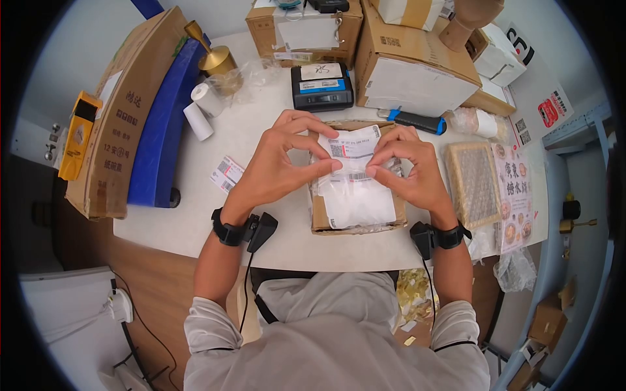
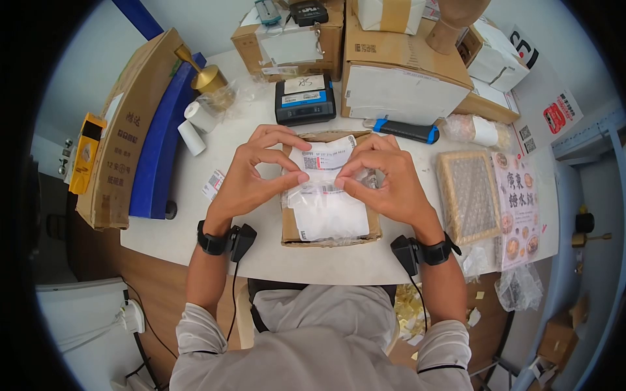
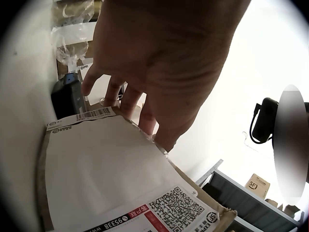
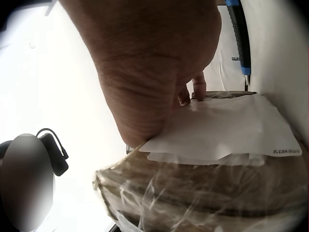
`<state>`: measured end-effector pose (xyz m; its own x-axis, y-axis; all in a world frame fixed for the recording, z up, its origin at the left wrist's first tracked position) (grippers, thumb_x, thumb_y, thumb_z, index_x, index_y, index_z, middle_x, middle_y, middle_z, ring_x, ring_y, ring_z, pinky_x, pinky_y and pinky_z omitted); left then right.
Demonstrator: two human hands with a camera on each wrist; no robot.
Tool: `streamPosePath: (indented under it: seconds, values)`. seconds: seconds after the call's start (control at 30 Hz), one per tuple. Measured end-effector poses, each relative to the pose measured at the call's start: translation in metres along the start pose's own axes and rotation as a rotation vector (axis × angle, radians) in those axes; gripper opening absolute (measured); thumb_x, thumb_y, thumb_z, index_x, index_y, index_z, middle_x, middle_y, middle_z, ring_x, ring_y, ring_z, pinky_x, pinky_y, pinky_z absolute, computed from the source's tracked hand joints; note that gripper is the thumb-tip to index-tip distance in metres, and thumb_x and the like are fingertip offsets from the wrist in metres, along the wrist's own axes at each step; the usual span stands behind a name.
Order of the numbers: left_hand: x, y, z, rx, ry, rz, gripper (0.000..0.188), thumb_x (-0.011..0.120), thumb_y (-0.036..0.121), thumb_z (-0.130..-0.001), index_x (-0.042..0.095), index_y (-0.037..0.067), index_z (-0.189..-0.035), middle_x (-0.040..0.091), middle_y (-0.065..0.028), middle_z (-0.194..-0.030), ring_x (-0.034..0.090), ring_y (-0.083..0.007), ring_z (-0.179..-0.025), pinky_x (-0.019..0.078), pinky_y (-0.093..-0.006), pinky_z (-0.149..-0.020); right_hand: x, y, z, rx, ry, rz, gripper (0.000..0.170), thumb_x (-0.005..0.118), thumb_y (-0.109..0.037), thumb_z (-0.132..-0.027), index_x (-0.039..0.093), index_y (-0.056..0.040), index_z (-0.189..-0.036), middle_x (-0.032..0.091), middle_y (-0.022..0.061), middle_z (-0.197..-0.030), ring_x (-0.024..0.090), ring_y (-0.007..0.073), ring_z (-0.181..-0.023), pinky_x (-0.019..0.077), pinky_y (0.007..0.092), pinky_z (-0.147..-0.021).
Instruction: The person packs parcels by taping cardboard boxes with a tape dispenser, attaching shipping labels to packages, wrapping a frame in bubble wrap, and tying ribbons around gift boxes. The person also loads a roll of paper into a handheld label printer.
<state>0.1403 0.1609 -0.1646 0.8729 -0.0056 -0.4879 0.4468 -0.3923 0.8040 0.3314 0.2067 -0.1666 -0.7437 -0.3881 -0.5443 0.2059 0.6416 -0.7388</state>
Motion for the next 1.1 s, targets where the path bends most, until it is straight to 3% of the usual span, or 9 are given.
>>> streamPosePath:
  seconds: [0.37, 0.67, 0.87, 1.03, 1.1]
  values:
    - [0.008, 0.001, -0.001, 0.014, -0.072, 0.14, 0.012, 0.086, 0.01, -0.072, 0.075, 0.007, -0.073, 0.07, -0.0058, -0.12, 0.05, -0.0255, -0.126, 0.0358, -0.0435, -0.11, 0.002, 0.0, 0.0, 0.007, -0.007, 0.005, 0.012, 0.083, -0.013, -0.073, 0.078, -0.0095, -0.084, 0.065, 0.005, -0.087, 0.056, 0.0203, -0.089, 0.0418, 0.0325, -0.083]
    - [0.005, -0.003, 0.0, -0.008, 0.001, 0.108, 0.024, 0.089, 0.016, -0.068, 0.077, 0.008, -0.087, 0.07, -0.0059, -0.119, 0.052, -0.0267, -0.121, 0.0421, -0.0411, -0.105, 0.003, -0.002, -0.003, 0.01, -0.007, -0.007, 0.011, 0.083, -0.009, -0.071, 0.076, -0.0079, -0.08, 0.067, 0.0052, -0.085, 0.059, 0.0188, -0.086, 0.0424, 0.0319, -0.082]
    - [0.017, -0.001, 0.003, 0.033, -0.04, 0.146, 0.013, 0.086, 0.011, -0.071, 0.075, 0.007, -0.075, 0.071, -0.0027, -0.117, 0.046, -0.0292, -0.126, 0.0364, -0.0438, -0.108, 0.003, 0.001, -0.002, 0.044, 0.016, 0.01, 0.013, 0.082, -0.005, -0.069, 0.075, -0.0075, -0.079, 0.067, 0.0065, -0.086, 0.059, 0.0198, -0.088, 0.0418, 0.033, -0.084]
    - [0.019, 0.001, 0.003, 0.106, -0.021, 0.127, 0.008, 0.079, 0.01, -0.075, 0.074, 0.004, -0.073, 0.07, -0.0043, -0.112, 0.045, -0.0312, -0.124, 0.0404, -0.0413, -0.103, 0.005, 0.001, -0.002, 0.071, 0.01, 0.001, 0.014, 0.083, -0.006, -0.068, 0.075, -0.0073, -0.079, 0.066, 0.0064, -0.085, 0.058, 0.0202, -0.089, 0.0416, 0.034, -0.085]
    - [0.019, -0.001, 0.003, 0.104, -0.028, 0.18, 0.008, 0.081, 0.009, -0.076, 0.074, 0.007, -0.074, 0.071, -0.0024, -0.11, 0.045, -0.0307, -0.126, 0.0362, -0.0438, -0.107, 0.004, 0.001, -0.003, 0.069, 0.006, 0.007, 0.015, 0.083, -0.006, -0.067, 0.075, -0.0069, -0.08, 0.066, 0.0064, -0.085, 0.058, 0.0203, -0.09, 0.0415, 0.0339, -0.085]
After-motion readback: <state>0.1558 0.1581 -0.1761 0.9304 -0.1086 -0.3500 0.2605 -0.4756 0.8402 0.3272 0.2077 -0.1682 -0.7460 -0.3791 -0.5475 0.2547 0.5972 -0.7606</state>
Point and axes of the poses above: each hand's wrist, its own z-axis away from the middle knuckle, its own x-axis out of the palm, y = z × x, the point moved 8 cm from there along -z, towards the middle knuckle
